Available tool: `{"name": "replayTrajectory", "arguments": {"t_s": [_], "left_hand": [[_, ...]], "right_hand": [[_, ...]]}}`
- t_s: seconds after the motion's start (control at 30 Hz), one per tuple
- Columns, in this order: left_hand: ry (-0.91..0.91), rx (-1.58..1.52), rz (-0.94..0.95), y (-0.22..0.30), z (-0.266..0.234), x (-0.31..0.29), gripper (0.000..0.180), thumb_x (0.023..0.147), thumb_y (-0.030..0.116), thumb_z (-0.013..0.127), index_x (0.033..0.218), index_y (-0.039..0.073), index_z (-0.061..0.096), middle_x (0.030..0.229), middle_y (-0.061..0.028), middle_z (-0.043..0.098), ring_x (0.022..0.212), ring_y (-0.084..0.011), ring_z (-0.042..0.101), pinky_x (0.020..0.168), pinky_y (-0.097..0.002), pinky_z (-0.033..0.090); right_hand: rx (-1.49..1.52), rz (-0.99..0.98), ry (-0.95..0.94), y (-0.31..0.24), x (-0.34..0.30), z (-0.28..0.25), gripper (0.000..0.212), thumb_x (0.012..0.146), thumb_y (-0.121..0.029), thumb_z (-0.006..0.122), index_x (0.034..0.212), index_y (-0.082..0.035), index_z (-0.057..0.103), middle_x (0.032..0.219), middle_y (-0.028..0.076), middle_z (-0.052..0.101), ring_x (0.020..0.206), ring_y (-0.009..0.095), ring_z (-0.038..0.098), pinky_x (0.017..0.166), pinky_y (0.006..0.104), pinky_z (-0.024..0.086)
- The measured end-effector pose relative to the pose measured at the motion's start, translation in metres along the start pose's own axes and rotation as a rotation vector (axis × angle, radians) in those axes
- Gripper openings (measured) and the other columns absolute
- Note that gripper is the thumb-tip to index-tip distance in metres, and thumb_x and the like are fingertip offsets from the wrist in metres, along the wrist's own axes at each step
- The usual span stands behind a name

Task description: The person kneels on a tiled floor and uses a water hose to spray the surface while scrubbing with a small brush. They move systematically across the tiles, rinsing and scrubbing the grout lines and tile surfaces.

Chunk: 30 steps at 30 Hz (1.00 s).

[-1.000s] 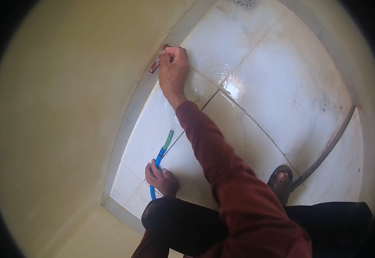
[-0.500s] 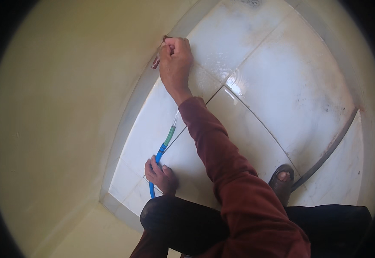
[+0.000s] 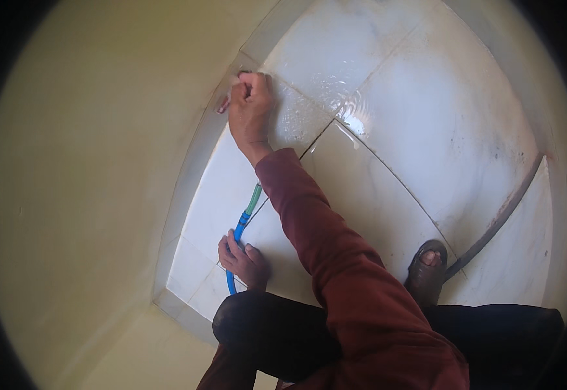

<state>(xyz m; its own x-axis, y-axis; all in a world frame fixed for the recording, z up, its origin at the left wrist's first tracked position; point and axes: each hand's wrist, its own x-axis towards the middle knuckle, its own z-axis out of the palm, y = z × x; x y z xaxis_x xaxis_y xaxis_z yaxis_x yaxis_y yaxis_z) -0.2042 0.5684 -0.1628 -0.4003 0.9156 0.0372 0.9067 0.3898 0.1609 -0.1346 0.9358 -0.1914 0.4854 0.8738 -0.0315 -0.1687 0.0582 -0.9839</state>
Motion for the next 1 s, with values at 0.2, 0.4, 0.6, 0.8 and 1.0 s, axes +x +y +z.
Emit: {"name": "replayTrajectory", "arguments": {"t_s": [0.2, 0.4, 0.6, 0.8, 1.0], "left_hand": [[0.101, 0.026, -0.001, -0.004, 0.008, 0.008, 0.058, 0.095, 0.021, 0.054, 0.151, 0.005, 0.054, 0.146, -0.0246, 0.05, 0.135, -0.0426, 0.046, 0.115, -0.0571, 0.032], [0.091, 0.033, 0.004, -0.008, -0.002, 0.008, 0.059, 0.095, 0.022, 0.055, 0.152, 0.007, 0.053, 0.147, -0.0222, 0.049, 0.136, -0.0403, 0.046, 0.114, -0.056, 0.034], [0.053, -0.005, -0.003, -0.003, 0.009, 0.007, 0.061, 0.095, 0.023, 0.054, 0.154, 0.007, 0.051, 0.15, -0.0227, 0.046, 0.14, -0.0416, 0.042, 0.117, -0.0558, 0.03], [0.106, -0.001, -0.033, -0.01, -0.006, 0.003, 0.062, 0.094, 0.02, 0.057, 0.155, 0.009, 0.051, 0.15, -0.0206, 0.047, 0.139, -0.0399, 0.043, 0.117, -0.0552, 0.031], [0.115, -0.069, -0.029, -0.001, 0.002, 0.013, 0.059, 0.093, 0.021, 0.061, 0.152, 0.012, 0.055, 0.149, -0.0181, 0.048, 0.138, -0.0385, 0.044, 0.116, -0.0546, 0.032]], "right_hand": [[-0.403, -0.363, -0.403, -0.06, -0.008, -0.028, 0.007, 0.092, 0.005, 0.062, 0.094, -0.001, 0.06, 0.099, 0.014, 0.057, 0.089, 0.031, 0.064, 0.077, 0.0448, 0.054], [-1.132, -0.915, -0.768, -0.054, 0.011, -0.193, 0.041, 0.097, -0.012, 0.065, 0.137, -0.008, 0.061, 0.122, 0.009, 0.057, 0.124, 0.032, 0.057, 0.099, 0.045, 0.047], [-1.211, -0.92, -0.81, -0.046, 0.07, -0.151, 0.044, 0.101, -0.018, 0.065, 0.144, -0.015, 0.059, 0.126, 0.005, 0.059, 0.127, 0.024, 0.056, 0.102, 0.0436, 0.044], [-1.25, -0.934, -0.925, -0.071, 0.048, -0.192, 0.043, 0.105, -0.025, 0.063, 0.147, -0.018, 0.059, 0.129, 0.002, 0.062, 0.125, 0.023, 0.057, 0.101, 0.0445, 0.043], [-1.346, -0.915, -0.939, -0.074, 0.066, -0.179, 0.043, 0.104, -0.028, 0.065, 0.146, -0.019, 0.06, 0.128, 0.001, 0.062, 0.126, 0.022, 0.056, 0.1, 0.0475, 0.042]]}}
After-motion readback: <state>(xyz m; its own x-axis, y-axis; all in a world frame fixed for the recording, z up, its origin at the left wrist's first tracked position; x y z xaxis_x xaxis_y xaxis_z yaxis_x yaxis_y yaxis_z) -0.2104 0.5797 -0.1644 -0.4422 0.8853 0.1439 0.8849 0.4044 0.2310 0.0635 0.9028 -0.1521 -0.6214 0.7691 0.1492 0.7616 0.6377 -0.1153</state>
